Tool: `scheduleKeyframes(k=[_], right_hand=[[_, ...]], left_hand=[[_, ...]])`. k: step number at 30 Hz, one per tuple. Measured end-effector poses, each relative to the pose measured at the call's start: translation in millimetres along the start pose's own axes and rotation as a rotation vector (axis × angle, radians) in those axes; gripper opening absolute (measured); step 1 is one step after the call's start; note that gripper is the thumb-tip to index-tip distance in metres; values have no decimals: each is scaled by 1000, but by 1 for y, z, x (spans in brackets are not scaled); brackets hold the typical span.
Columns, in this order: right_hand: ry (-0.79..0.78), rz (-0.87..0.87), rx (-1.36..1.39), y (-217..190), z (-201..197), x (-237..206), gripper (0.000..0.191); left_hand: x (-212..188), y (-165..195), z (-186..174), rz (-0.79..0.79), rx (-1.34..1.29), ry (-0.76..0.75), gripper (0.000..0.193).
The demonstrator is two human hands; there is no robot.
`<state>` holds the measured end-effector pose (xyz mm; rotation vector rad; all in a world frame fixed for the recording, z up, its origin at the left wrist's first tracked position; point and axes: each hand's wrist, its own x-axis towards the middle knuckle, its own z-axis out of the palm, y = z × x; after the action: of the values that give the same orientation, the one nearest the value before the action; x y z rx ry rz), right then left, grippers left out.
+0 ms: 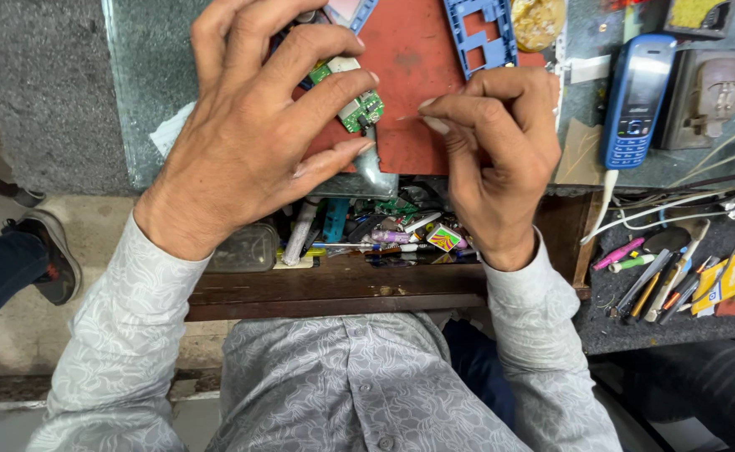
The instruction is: The person disassembles a blue feature phone, removing its back cover, battery and internal board. They clean a component with a cotton swab, solder contacts on the exposed circuit board with a soldering iron, then fit the board and screen back into the housing and press the cover closed.
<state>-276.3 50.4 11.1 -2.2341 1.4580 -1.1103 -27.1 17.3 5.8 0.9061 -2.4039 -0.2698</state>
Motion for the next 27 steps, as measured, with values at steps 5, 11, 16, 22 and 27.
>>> scheduleKeyframes(k=[5, 11, 16, 22, 27], right_hand=[[-80, -20, -41, 2, 5, -4, 17], [-165, -106, -46, 7, 6, -2, 17], [-262, -160, 7, 15, 2, 8, 16], [-247, -161, 8, 20, 3, 12, 18], [-221, -144, 61, 22, 8, 10, 18]], left_hand=[[-11, -7, 3, -19, -79, -6, 40], [-20, -11, 10, -35, -137, 2, 50], [-24, -6, 14, -68, -55, 35, 52], [-24, 12, 21, -110, 104, 79, 47], [-25, 19, 22, -60, 215, 105, 35]])
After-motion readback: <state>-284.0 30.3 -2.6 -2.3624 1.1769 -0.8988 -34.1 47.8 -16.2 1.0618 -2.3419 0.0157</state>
